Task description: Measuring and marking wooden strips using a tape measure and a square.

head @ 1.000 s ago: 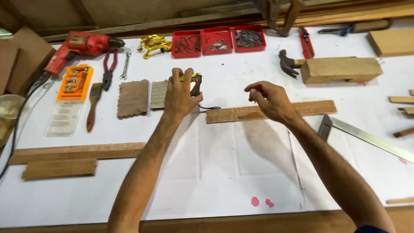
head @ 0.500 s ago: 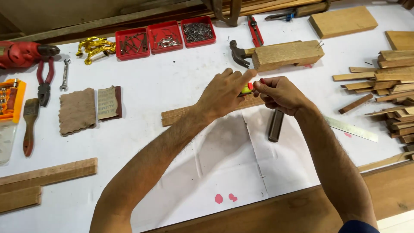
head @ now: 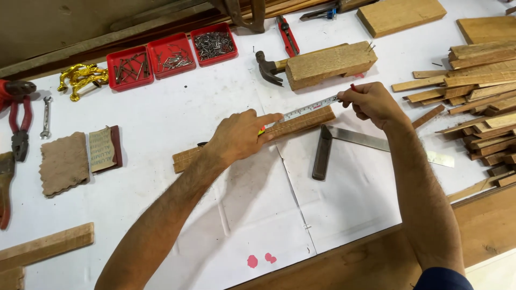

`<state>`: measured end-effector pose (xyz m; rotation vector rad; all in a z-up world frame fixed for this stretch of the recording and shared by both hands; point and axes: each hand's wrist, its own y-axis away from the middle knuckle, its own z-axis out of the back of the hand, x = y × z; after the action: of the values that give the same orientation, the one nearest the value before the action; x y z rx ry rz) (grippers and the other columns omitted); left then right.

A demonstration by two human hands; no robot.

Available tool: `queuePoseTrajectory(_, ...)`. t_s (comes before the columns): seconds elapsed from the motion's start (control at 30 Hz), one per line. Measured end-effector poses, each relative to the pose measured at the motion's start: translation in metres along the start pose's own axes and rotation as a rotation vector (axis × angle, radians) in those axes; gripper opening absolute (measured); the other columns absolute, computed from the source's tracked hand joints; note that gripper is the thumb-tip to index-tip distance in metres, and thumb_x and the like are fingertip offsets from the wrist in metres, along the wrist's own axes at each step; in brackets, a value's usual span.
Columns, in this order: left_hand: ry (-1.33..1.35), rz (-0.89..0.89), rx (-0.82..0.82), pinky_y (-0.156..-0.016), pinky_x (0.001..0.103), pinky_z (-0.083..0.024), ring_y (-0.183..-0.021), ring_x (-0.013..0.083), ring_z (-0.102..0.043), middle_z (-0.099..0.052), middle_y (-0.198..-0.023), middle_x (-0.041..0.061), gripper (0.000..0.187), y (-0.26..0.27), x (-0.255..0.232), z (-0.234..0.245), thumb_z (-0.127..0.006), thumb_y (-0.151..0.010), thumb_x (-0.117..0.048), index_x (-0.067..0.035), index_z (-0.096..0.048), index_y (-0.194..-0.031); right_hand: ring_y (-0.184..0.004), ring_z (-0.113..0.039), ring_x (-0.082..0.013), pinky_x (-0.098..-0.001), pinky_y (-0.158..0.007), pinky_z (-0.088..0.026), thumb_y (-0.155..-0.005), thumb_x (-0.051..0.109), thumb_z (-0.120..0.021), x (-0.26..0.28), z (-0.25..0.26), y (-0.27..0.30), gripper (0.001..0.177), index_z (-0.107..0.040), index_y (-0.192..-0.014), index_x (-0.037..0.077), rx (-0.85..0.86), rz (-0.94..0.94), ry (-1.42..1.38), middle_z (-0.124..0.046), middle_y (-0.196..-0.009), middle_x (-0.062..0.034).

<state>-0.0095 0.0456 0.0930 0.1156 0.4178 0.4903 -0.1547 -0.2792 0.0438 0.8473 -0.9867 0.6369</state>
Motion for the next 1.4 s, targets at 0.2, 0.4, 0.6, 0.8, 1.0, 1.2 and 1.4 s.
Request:
queuePoseTrajectory(0.2,-0.095,0.005,0.04,-0.073,0.043,-0.058,-0.083,0.023,-0.067,-0.063,-0.097,0.011,0.044,-0.01,-0.006,-0.008,-0.054,-0.102,-0.044,-0.044,-0.051,-0.146,-0.044,-0.036,-0.0074,-0.0252,-0.038,-0.028,-0.09,0.024,-0.08,0.002,-0.02,0.001,0.028,-0.079,-0.091,-0.004,-0.101,-0.074,0.262,-0.065,-0.062,-0.0047)
queuePoseTrajectory(0.4,-0.093,0.012,0.049,-0.077,0.044,-0.06,-0.092,0.0262,-0.07,-0.064,-0.103,0.012,0.051,-0.023,-0.007,-0.02,-0.066,-0.095,-0.042,-0.041,-0.054,-0.144,-0.051,-0.056,-0.012,-0.0285,-0.049,-0.047,-0.086,0.033,-0.083,-0.016,-0.021,-0.012,0.028,-0.083,-0.087,0.006,-0.205,-0.011,0.555,-0.073,-0.069,-0.009)
queuePoseTrajectory(0.6,-0.156,0.014,0.053,-0.078,0.047,-0.06,-0.095,0.027,-0.07,-0.064,-0.105,0.011,0.059,-0.031,-0.01,-0.026,-0.082,-0.082,-0.038,-0.033,-0.06,-0.137,-0.058,-0.066,-0.0142,-0.0292,-0.058,-0.053,-0.085,0.035,-0.083,-0.03,-0.021,-0.021,0.03,-0.084,-0.084,0.005,-0.195,0.055,0.599,-0.077,-0.073,-0.0096)
queuePoseTrajectory(0.8,-0.212,0.014,0.036,-0.072,0.049,-0.06,-0.089,0.0273,-0.072,-0.065,-0.099,0.01,0.032,-0.036,-0.008,-0.038,-0.074,-0.093,-0.023,-0.024,-0.069,-0.124,-0.059,-0.068,-0.0157,-0.0331,-0.06,-0.058,-0.083,0.031,-0.086,-0.033,-0.029,-0.025,0.03,-0.081,-0.091,0.003,-0.237,0.058,0.66,-0.075,-0.073,-0.0111)
queuePoseTrajectory(1.0,-0.259,-0.021,-0.008,-0.068,0.047,-0.058,-0.08,0.0236,-0.067,-0.062,-0.092,0.01,0.028,-0.035,-0.006,-0.046,-0.073,-0.092,-0.017,-0.018,-0.07,-0.12,-0.058,-0.067,-0.0155,-0.0325,-0.059,-0.057,-0.085,0.03,-0.085,-0.038,-0.027,-0.025,0.028,-0.082,-0.093,0.004,-0.22,0.121,0.636,-0.076,-0.073,-0.0118)
queuePoseTrajectory(1.2,-0.309,-0.01,0.052,-0.066,0.042,-0.059,-0.073,0.0172,-0.062,-0.06,-0.088,0.008,0.024,-0.041,-0.004,-0.052,-0.071,-0.094,-0.015,-0.013,-0.069,-0.119,-0.059,-0.067,-0.0162,-0.0331,-0.058,-0.057,-0.085,0.03,-0.085,-0.034,-0.029,-0.018,0.028,-0.082,-0.093,0.004,-0.233,0.157,0.627,-0.076,-0.074,-0.012)
queuePoseTrajectory(1.4,-0.305,0.01,0.069,-0.067,0.043,-0.059,-0.074,0.0183,-0.063,-0.059,-0.091,0.006,0.021,-0.041,-0.008,-0.046,-0.072,-0.094,-0.013,-0.012,-0.07,-0.115,-0.062,-0.068,-0.0159,-0.0302,-0.061,-0.054,-0.09,0.034,-0.08,-0.036,-0.015,-0.024,0.028,-0.084,-0.09,0.006,-0.166,0.062,0.639,-0.077,-0.075,-0.011)
